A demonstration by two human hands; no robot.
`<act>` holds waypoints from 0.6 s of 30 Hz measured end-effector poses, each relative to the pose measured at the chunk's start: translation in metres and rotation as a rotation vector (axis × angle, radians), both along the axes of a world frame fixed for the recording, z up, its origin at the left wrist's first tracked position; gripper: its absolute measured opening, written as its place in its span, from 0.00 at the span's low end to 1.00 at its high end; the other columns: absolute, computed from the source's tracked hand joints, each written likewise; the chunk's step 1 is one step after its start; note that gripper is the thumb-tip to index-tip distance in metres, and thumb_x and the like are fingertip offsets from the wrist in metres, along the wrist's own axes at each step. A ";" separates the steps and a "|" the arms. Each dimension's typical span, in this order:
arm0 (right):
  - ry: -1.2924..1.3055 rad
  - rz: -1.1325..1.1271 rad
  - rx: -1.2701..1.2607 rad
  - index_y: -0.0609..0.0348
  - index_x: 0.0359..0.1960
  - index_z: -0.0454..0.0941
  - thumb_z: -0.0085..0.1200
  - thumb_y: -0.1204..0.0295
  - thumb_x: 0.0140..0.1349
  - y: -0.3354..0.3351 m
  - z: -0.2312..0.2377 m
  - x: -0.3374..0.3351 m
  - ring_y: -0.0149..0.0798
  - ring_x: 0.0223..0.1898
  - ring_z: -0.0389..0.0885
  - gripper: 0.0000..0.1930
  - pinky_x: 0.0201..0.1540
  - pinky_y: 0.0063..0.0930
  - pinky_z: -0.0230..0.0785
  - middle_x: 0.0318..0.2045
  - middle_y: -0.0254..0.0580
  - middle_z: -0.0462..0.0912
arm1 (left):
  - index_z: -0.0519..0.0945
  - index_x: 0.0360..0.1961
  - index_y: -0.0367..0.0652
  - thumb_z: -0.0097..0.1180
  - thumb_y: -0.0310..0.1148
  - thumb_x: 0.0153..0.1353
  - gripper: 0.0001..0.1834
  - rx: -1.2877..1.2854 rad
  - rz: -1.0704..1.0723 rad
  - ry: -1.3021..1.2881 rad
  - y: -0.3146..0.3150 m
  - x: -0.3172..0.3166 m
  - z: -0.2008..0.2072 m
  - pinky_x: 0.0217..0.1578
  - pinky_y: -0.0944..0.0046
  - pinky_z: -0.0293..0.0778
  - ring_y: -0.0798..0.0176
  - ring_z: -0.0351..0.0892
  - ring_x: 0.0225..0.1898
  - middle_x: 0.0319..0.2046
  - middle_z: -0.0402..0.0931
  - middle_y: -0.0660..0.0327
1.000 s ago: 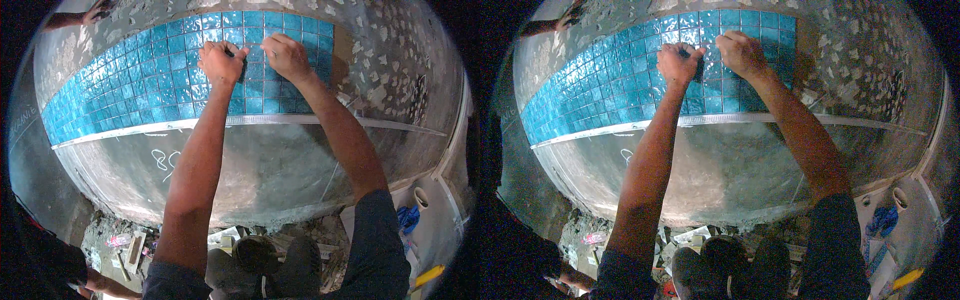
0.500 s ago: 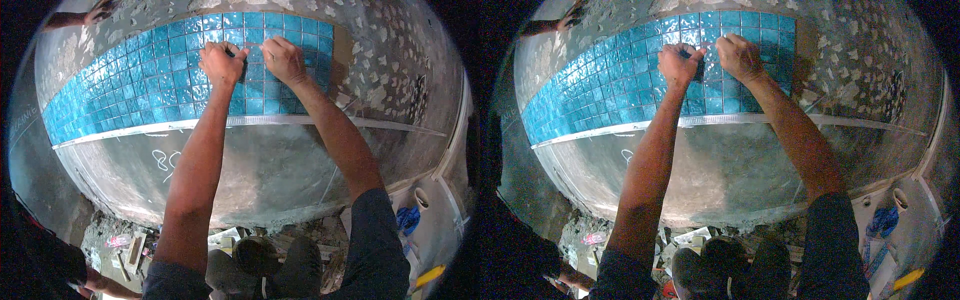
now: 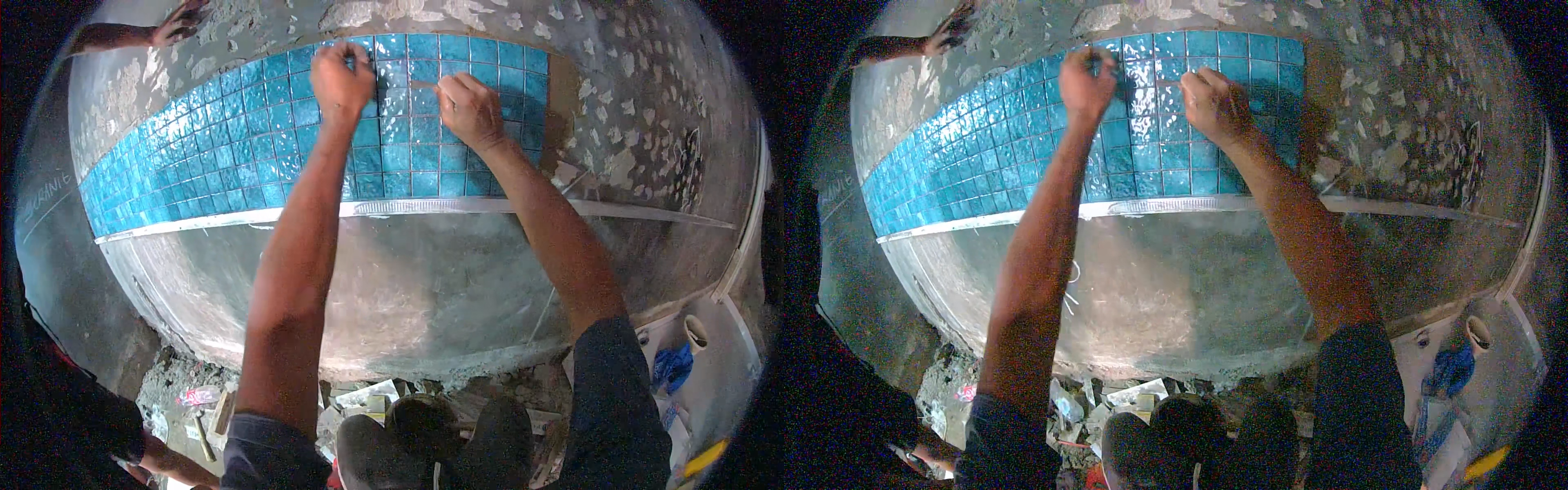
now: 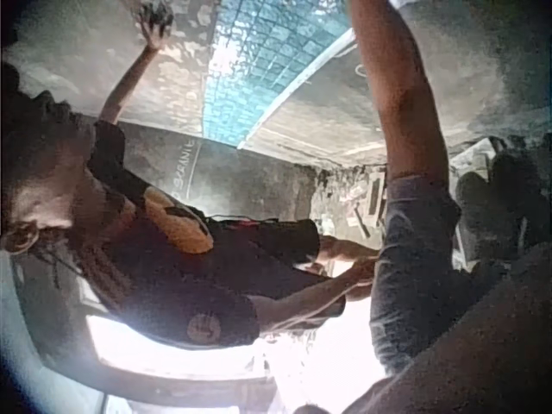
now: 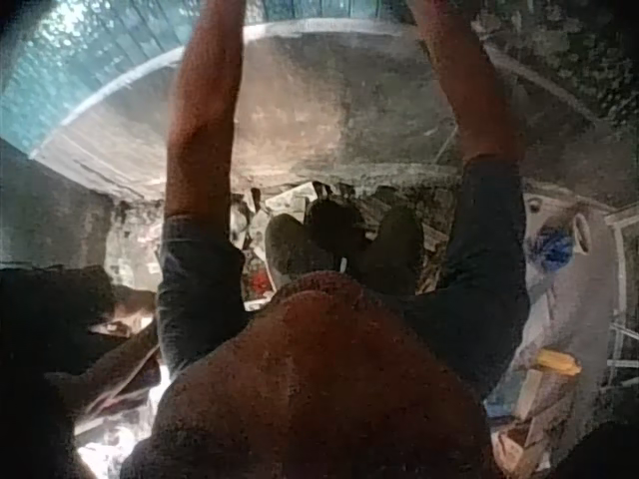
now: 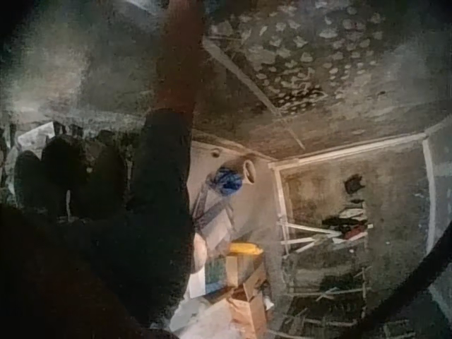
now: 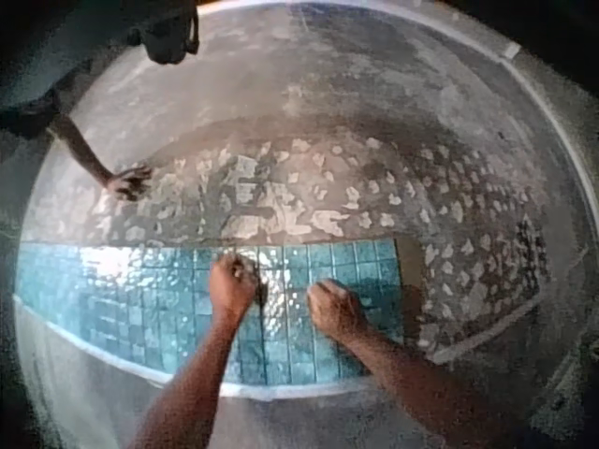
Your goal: The person applies adhesive and places small blue tiles along a prepared wall section, using a small scraper to clean the surface and adjust the tiles.
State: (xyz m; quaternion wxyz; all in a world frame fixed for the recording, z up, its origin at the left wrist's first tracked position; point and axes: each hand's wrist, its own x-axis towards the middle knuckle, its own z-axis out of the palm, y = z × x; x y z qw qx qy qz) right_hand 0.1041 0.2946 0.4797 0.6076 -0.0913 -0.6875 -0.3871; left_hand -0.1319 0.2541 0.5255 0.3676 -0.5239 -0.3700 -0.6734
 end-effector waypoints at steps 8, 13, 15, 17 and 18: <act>-0.030 0.029 -0.022 0.55 0.32 0.77 0.59 0.75 0.59 0.001 -0.001 0.001 0.57 0.31 0.83 0.03 0.33 0.51 0.76 0.28 0.49 0.78 | 0.88 0.49 0.62 0.78 0.41 0.46 0.25 -0.130 0.043 0.360 0.006 -0.033 0.054 0.60 0.43 0.71 0.51 0.76 0.61 0.52 0.80 0.62; 0.015 -0.028 -0.011 0.55 0.31 0.77 0.61 0.74 0.59 0.004 -0.003 0.001 0.56 0.31 0.83 0.04 0.32 0.50 0.76 0.28 0.48 0.78 | 0.87 0.51 0.59 0.83 0.46 0.39 0.33 -0.156 0.045 0.350 0.007 -0.025 0.049 0.61 0.40 0.67 0.51 0.73 0.64 0.55 0.79 0.63; 0.027 -0.026 -0.001 0.55 0.31 0.77 0.62 0.74 0.59 0.003 -0.003 0.000 0.55 0.31 0.83 0.05 0.32 0.49 0.76 0.28 0.48 0.77 | 0.87 0.51 0.58 0.83 0.46 0.39 0.34 -0.165 0.063 0.343 0.006 -0.026 0.045 0.61 0.40 0.67 0.51 0.73 0.64 0.56 0.79 0.63; 0.027 -0.023 0.010 0.55 0.31 0.77 0.63 0.74 0.58 0.004 -0.002 0.002 0.55 0.31 0.83 0.05 0.32 0.48 0.76 0.28 0.47 0.77 | 0.87 0.51 0.58 0.83 0.47 0.39 0.33 -0.137 0.085 0.350 0.005 -0.024 0.044 0.62 0.39 0.67 0.51 0.72 0.65 0.57 0.78 0.63; 0.029 -0.027 0.011 0.55 0.31 0.77 0.63 0.74 0.58 0.004 -0.002 0.001 0.54 0.31 0.83 0.05 0.32 0.48 0.77 0.28 0.46 0.78 | 0.87 0.51 0.58 0.83 0.48 0.39 0.33 -0.125 0.097 0.350 0.004 -0.023 0.042 0.62 0.39 0.67 0.52 0.72 0.65 0.57 0.78 0.63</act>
